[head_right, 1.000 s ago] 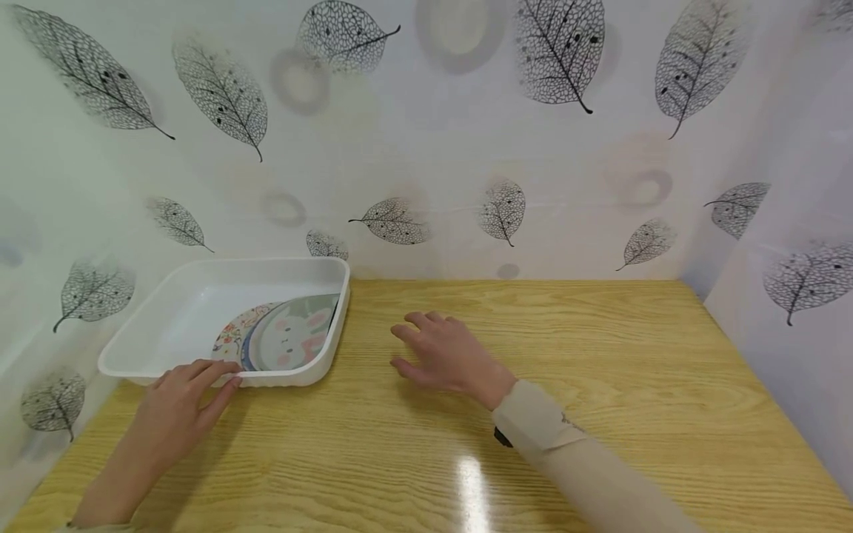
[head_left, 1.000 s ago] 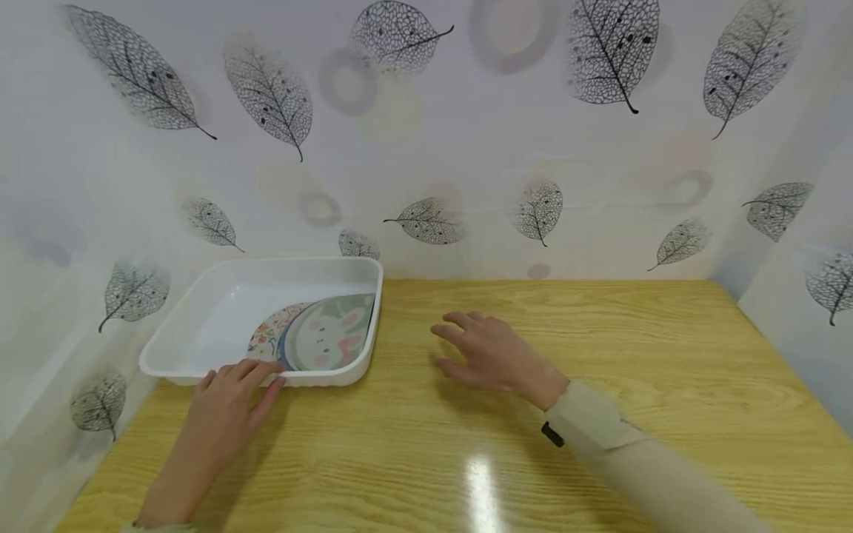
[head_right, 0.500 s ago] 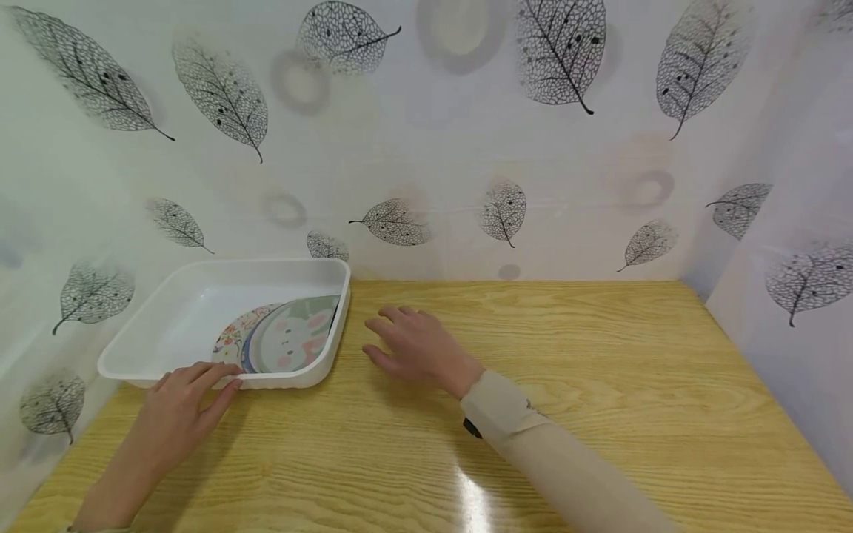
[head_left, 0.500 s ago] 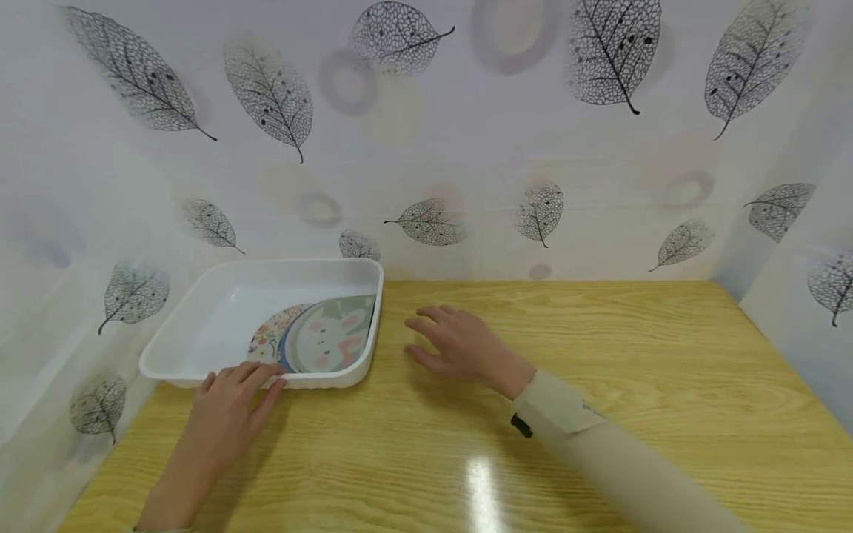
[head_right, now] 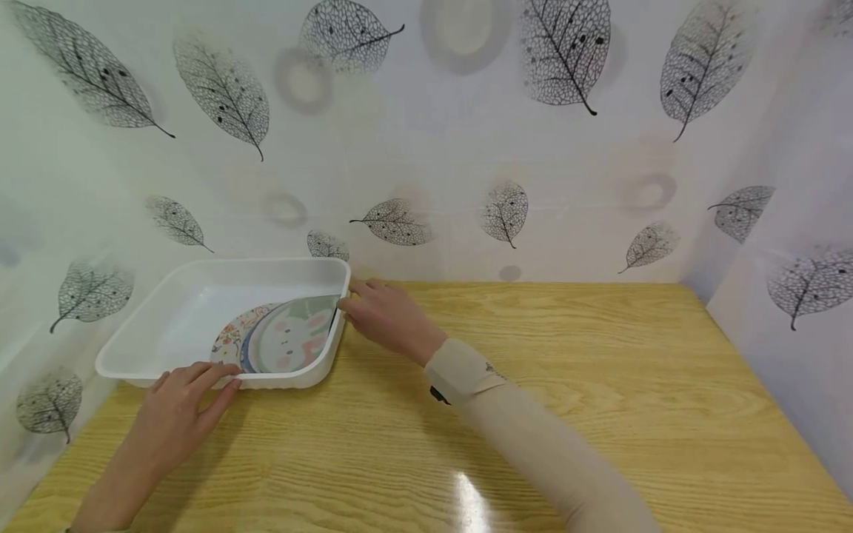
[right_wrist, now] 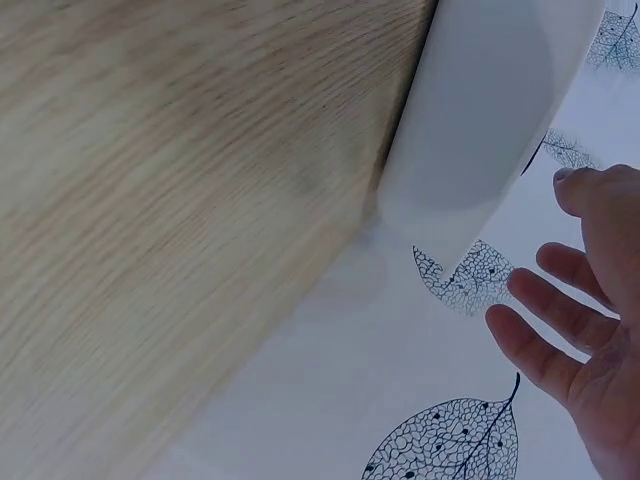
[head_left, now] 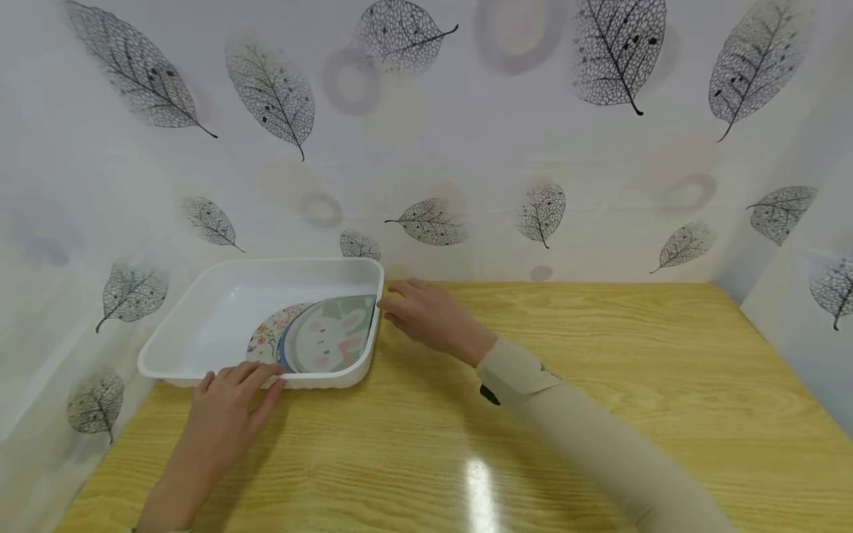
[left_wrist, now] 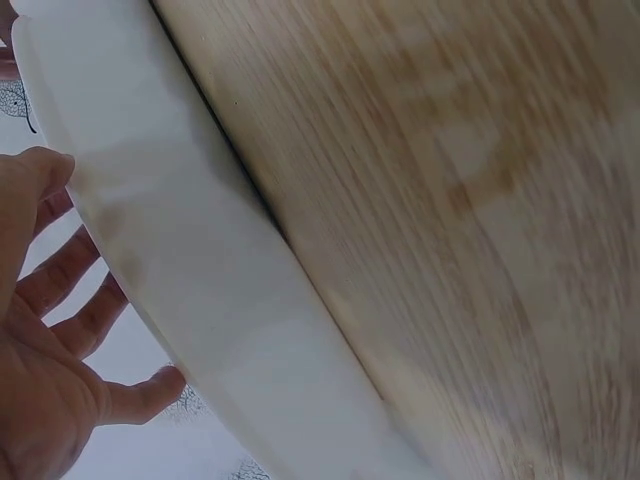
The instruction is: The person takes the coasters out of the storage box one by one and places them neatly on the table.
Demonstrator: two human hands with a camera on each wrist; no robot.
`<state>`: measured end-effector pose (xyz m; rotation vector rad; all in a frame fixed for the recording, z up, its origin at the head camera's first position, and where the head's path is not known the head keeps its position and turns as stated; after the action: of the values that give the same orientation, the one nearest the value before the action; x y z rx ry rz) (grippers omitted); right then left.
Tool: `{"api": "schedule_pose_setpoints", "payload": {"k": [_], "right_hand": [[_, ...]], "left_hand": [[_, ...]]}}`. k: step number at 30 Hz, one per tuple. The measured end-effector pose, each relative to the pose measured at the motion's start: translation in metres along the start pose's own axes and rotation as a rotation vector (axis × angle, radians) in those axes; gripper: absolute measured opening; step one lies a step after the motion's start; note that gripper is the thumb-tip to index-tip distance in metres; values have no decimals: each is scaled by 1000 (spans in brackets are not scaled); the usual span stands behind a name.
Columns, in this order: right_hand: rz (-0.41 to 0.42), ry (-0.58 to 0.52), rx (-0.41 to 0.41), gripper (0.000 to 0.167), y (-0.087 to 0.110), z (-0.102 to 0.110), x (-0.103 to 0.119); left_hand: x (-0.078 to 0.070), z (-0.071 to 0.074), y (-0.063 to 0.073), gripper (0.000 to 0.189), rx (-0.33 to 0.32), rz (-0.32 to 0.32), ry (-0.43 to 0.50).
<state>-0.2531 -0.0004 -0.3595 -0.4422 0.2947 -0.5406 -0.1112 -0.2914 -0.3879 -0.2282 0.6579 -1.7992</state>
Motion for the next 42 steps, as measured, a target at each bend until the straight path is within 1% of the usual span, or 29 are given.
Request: {"api": "schedule_pose_setpoints", "payload": {"k": [3,8,11,14,18,21,25,28,30,31,33,37,39,41,42], "right_hand": [[34,43,51,21,-10,1,1],[67,121,183,22,-24,-2,0],[82,143,248,22,-29,-5,-1],[118,184,298,25,-35,-7,-1],[148,224,336,26,-42,-8,0],[147,210,324,25,-44,-10,2],[145,148,242,25,-47,-11,7],[113,70,187,24,-50,-13,12],[69,23,186,24,-51,-15,14],[49,19,195,24,-52,-16,16],[13,14,223,24,-53,-18,18],[-40,-45,271,27,-55,-22,22],[-57,-115,258,20,-57,-23,24],[-56,-164,221,13,-58,-23,25],[-56,-189,203,13,-59,-22,26]], "left_hand": [[0,0,-1,24,-3,-6,5],[0,-1,-1,24,-18,-21,13],[0,-1,-1,25,-19,-22,13],[-1,-1,-1,25,-11,-14,15],[-1,-2,-1,24,-2,-2,18],[-1,-2,-1,22,11,6,18],[-1,-2,-1,21,28,23,12],[0,-2,0,21,32,26,5],[0,-2,0,22,28,22,4],[0,-2,0,22,27,19,4],[0,-3,0,22,26,18,4],[0,-3,1,22,25,21,10],[0,-2,1,22,26,25,10],[0,-2,0,22,24,23,11],[0,-2,0,23,23,22,10]]}}
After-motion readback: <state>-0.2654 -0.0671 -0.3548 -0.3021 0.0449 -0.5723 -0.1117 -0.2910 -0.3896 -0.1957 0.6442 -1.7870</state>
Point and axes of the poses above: each hand's wrist, its own y-axis away from the middle knuckle, its own z-axis out of the back of the hand, x = y × z, the point moved 1 cm from there along -y, towards the middle knuckle, and after that the axes turned 3 degrees about y, right-handed, at the moved point
